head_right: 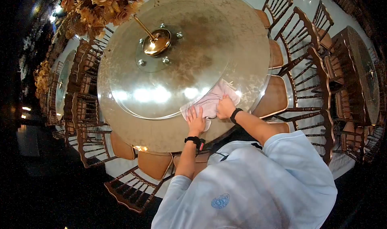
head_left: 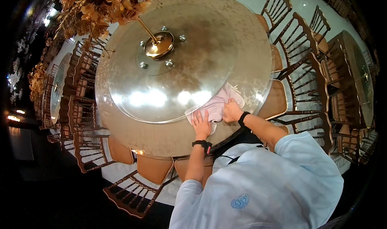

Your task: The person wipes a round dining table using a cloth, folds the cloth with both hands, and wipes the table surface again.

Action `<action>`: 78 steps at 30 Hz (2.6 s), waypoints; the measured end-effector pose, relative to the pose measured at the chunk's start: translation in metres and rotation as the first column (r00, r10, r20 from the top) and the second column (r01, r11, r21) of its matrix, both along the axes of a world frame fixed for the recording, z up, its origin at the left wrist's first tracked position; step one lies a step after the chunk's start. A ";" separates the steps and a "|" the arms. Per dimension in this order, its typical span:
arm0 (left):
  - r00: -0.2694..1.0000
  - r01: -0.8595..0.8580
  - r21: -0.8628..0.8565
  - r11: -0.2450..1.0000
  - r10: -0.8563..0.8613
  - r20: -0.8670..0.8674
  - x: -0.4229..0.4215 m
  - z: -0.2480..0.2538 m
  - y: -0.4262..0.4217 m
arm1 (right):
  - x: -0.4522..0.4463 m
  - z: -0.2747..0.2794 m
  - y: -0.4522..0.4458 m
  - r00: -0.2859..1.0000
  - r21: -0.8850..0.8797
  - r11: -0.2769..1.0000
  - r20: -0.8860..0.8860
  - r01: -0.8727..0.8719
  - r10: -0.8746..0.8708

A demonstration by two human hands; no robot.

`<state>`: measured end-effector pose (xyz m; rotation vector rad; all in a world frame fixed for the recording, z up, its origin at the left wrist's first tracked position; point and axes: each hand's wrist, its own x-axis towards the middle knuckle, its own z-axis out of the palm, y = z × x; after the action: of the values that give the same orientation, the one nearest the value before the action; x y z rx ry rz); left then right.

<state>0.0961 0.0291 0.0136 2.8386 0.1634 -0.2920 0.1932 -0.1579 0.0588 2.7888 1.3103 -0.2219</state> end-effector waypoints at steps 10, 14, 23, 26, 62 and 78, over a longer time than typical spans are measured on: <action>0.993 0.112 -0.013 0.994 -0.112 0.041 -0.045 0.008 -0.012 | -0.039 0.008 -0.016 0.990 0.090 0.995 -0.136 0.048 -0.035; 0.994 0.104 -0.026 0.994 -0.104 0.029 -0.046 0.006 -0.013 | -0.047 0.007 -0.026 0.982 0.167 0.981 -0.175 0.098 -0.068; 0.981 0.138 -0.039 0.990 -0.131 0.143 -0.073 0.014 0.013 | -0.054 0.013 -0.033 0.970 0.074 0.996 -0.235 -0.043 0.059; 0.983 0.131 -0.049 0.990 -0.123 0.133 -0.087 0.023 0.029 | -0.063 0.010 -0.029 0.973 0.088 0.994 -0.215 -0.069 0.087; 0.976 -0.208 0.067 0.976 0.203 0.075 0.048 0.004 0.026 | 0.038 -0.018 0.034 0.776 -0.234 0.962 -0.577 0.142 -0.255; 0.964 -0.230 0.080 0.970 0.215 0.157 0.050 0.008 0.023 | 0.054 0.010 0.047 0.826 -0.298 0.948 -0.504 0.109 -0.254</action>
<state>0.1459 0.0526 0.0214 2.8881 0.4743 -0.0259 0.2470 -0.1108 0.0689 2.7102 0.9732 -1.1736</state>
